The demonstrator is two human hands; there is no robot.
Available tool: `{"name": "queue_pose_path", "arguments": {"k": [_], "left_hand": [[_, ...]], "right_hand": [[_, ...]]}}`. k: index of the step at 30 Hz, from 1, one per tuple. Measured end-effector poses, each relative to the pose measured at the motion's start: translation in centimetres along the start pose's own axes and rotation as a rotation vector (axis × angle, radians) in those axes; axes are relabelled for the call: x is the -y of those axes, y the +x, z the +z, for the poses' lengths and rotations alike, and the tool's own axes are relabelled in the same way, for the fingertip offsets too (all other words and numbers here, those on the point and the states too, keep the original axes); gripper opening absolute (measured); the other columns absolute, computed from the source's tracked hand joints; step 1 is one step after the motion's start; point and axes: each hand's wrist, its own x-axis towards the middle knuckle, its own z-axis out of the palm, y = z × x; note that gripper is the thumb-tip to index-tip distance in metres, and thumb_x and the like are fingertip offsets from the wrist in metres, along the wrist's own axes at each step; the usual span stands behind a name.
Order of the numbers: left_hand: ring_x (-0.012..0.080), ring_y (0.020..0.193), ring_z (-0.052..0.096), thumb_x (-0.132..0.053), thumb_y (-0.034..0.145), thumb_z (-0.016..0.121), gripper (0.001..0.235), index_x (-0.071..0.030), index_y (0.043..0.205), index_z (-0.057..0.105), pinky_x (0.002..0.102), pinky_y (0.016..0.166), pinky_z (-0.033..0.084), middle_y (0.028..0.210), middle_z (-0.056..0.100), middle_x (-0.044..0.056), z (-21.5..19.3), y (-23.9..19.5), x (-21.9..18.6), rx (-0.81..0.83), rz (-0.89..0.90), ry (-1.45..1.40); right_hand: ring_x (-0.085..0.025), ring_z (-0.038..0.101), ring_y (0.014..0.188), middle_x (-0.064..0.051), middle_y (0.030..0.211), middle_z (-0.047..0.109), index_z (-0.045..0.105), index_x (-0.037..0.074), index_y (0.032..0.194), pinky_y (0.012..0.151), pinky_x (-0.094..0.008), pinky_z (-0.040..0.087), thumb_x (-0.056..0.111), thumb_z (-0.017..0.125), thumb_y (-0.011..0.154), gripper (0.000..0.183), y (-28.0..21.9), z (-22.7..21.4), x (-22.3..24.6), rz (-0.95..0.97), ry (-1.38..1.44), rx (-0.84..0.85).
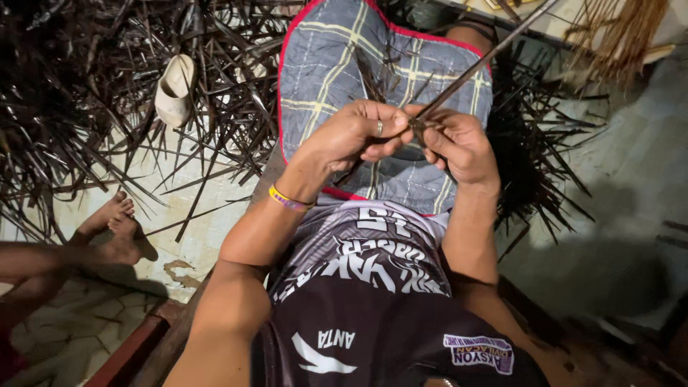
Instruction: The person sits on the floor and uses a knife to strip dried palm leaves from their stems. They hold the stems with one hand and scrape the leaves off with the knife, dropping the processed material onto the floor.
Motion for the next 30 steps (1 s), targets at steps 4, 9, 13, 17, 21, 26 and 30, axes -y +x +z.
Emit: {"name": "queue_pose_path", "arguments": {"k": [4,9,13,17,21,26,30], "left_hand": [[0.0071,0.048,0.055,-0.016,0.114,0.073,0.023,0.003,0.101,0.077,0.02,0.042,0.045,0.073,0.069,0.016,-0.1,0.6,0.5,-0.032,0.048,0.066],[0.0166,0.07,0.073,-0.025,0.121,0.066,0.022,-0.022,0.124,0.087,0.03,0.073,0.059,0.081,0.082,0.004,0.2,0.1,0.4,-0.256,0.309,0.844],[0.0338,0.069,0.076,-0.022,0.121,0.061,0.026,-0.022,0.13,0.086,0.045,0.071,0.061,0.077,0.079,0.008,2.2,-1.1,-0.8,-0.314,0.379,1.037],[0.0333,0.072,0.077,-0.019,0.119,0.064,0.029,-0.018,0.139,0.085,0.047,0.074,0.061,0.078,0.081,0.009,3.0,-1.5,-0.4,-0.37,0.394,1.022],[0.026,0.075,0.077,-0.02,0.118,0.068,0.027,-0.02,0.137,0.087,0.044,0.074,0.062,0.079,0.083,0.009,1.1,-0.7,1.5,-0.393,0.396,0.91],[0.0199,0.07,0.066,-0.016,0.119,0.065,0.027,-0.018,0.129,0.09,0.04,0.071,0.058,0.07,0.072,0.005,0.5,-0.9,0.8,-0.314,0.377,0.834],[0.0185,0.074,0.06,-0.011,0.119,0.062,0.028,-0.01,0.122,0.089,0.036,0.073,0.054,0.071,0.067,0.005,1.6,-2.2,-0.1,-0.218,0.301,0.71]], "right_hand": [[-0.013,0.065,0.051,-0.012,0.066,0.066,0.08,-0.001,0.142,0.042,-0.018,0.049,0.008,0.073,0.115,0.029,-0.3,1.2,1.1,-0.047,-0.054,-0.041],[-0.019,0.062,0.048,-0.021,0.066,0.068,0.077,-0.003,0.148,0.044,-0.025,0.047,0.004,0.071,0.121,0.028,-1.0,-0.2,-2.5,-0.152,-0.281,-0.208],[-0.017,0.062,0.048,-0.019,0.068,0.07,0.078,0.003,0.155,0.045,-0.025,0.048,0.004,0.074,0.121,0.034,-0.8,1.7,-1.6,-0.223,-0.37,-0.296],[-0.017,0.066,0.057,-0.022,0.086,0.078,0.075,0.005,0.159,0.048,-0.024,0.051,0.009,0.069,0.125,0.034,-0.2,2.8,0.7,-0.24,-0.395,-0.346],[-0.018,0.061,0.048,-0.018,0.07,0.07,0.072,0.011,0.161,0.043,-0.023,0.05,0.008,0.069,0.124,0.037,-0.5,1.1,-1.4,-0.167,-0.301,-0.252],[-0.016,0.065,0.055,-0.021,0.084,0.075,0.071,0.006,0.163,0.044,-0.022,0.053,0.009,0.065,0.124,0.039,0.7,2.3,0.4,-0.165,-0.183,-0.237],[-0.015,0.07,0.067,-0.017,0.084,0.073,0.064,0.004,0.17,0.051,-0.019,0.058,0.011,0.062,0.127,0.044,1.1,0.4,-1.2,-0.218,-0.097,-0.249]]}}
